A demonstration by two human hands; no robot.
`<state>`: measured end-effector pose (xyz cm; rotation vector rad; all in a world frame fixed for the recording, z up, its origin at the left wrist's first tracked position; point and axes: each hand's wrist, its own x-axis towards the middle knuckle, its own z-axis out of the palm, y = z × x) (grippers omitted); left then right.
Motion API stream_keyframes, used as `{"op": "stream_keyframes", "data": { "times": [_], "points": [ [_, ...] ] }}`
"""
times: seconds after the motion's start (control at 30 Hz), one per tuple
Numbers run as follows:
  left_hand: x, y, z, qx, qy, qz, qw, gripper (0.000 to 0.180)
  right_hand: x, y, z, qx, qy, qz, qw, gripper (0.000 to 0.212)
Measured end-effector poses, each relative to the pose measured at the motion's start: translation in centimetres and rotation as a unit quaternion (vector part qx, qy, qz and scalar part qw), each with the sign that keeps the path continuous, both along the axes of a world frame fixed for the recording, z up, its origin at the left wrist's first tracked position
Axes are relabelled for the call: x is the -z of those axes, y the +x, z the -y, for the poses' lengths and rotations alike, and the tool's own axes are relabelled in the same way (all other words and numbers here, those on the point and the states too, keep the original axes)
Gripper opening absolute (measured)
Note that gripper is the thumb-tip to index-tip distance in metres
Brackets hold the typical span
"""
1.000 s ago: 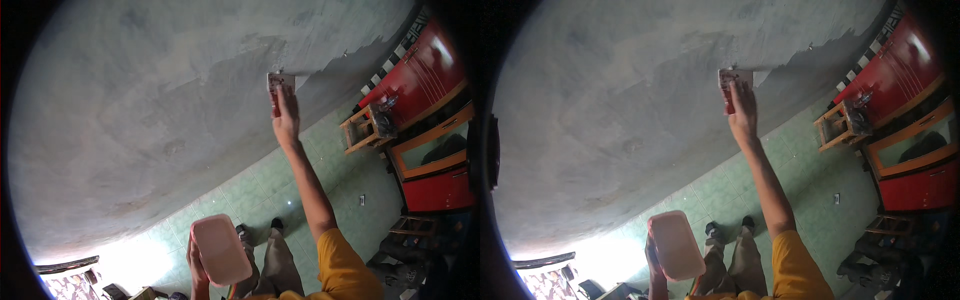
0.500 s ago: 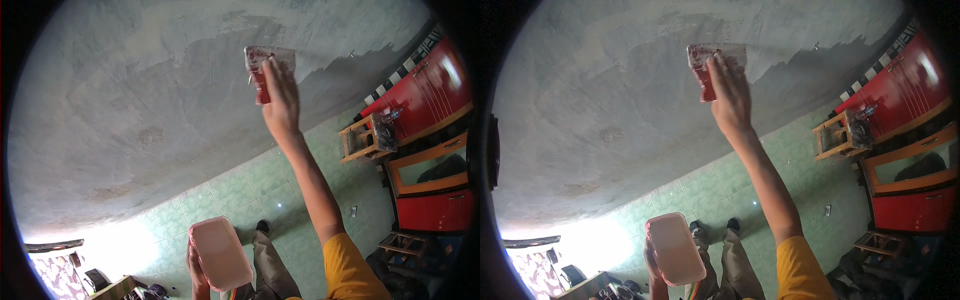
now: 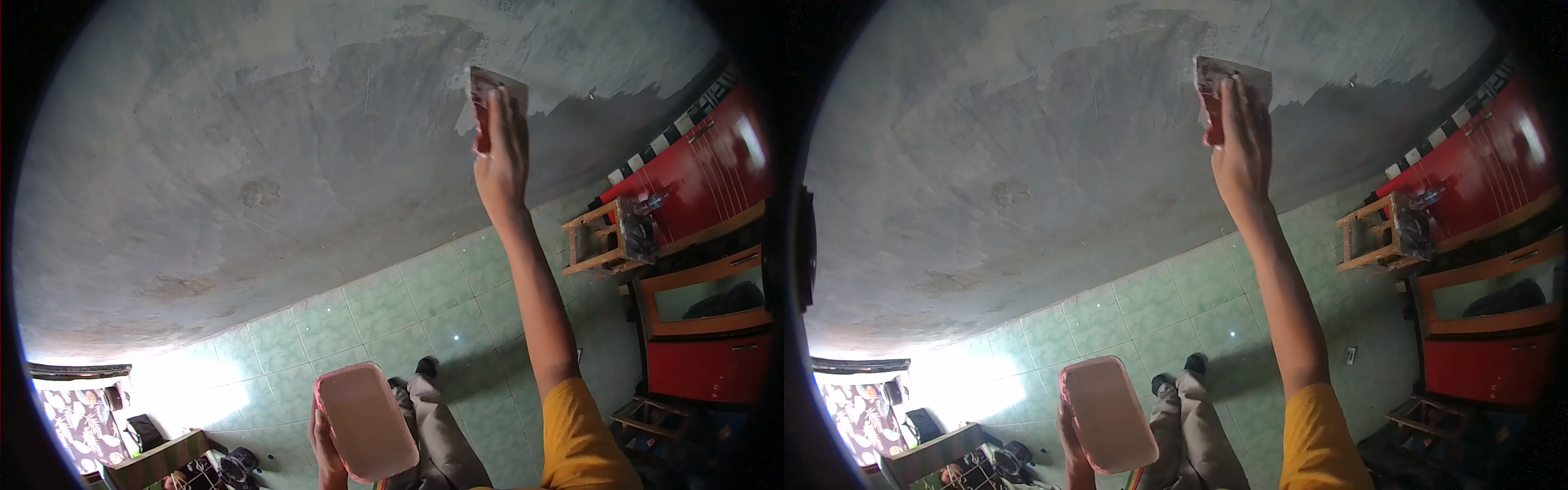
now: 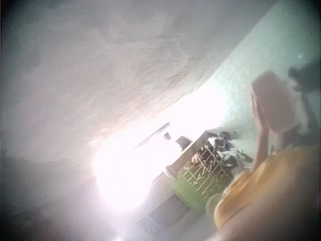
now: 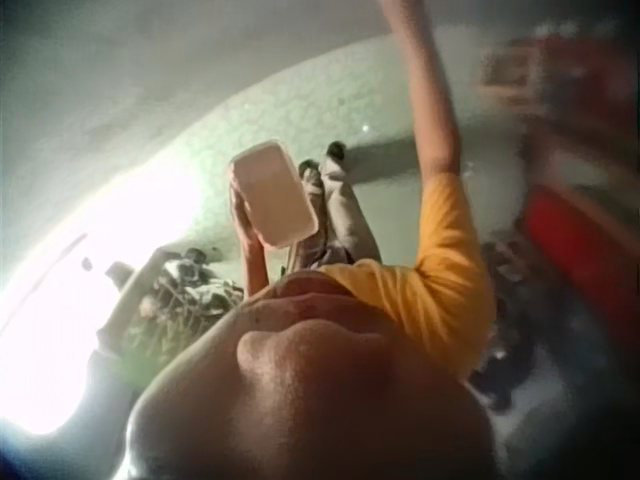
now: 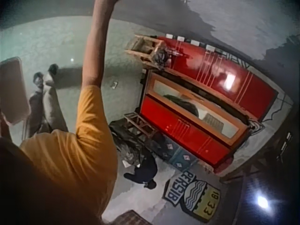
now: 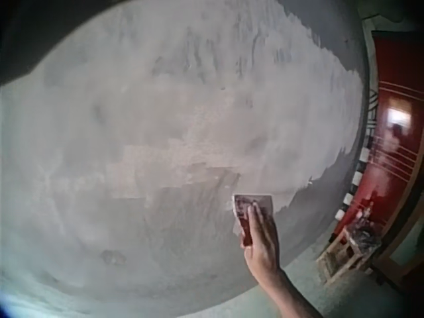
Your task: The person applies a patching compound to a ceiling using a spreader and a container.
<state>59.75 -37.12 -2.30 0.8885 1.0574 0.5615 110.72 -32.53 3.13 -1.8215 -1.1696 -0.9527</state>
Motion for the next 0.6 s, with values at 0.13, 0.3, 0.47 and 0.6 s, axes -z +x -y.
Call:
{"op": "stream_keyframes", "data": {
  "times": [0.13,0.3,0.47,0.6],
  "points": [
    [-0.3,-0.5,-0.1,0.006,0.026,-0.018,0.999,0.059,6.8,0.6,-0.6,0.005,-0.050,0.026,0.998,0.077],
    [0.7,-2.3,0.0,-0.049,-0.026,0.017,0.998,0.053,10.3,-0.6,3.0,-0.025,-0.112,-0.047,0.992,0.069],
    [-0.5,-2.2,0.3,-0.027,-0.013,0.018,0.999,0.053,-2.8,-1.4,1.9,-0.034,0.008,0.013,0.999,0.064],
    [-0.9,-1.8,1.2,-0.035,0.003,0.026,0.999,0.056,-0.3,-2.2,-1.5,-0.023,-0.025,0.059,0.998,0.056]
  ]
}}
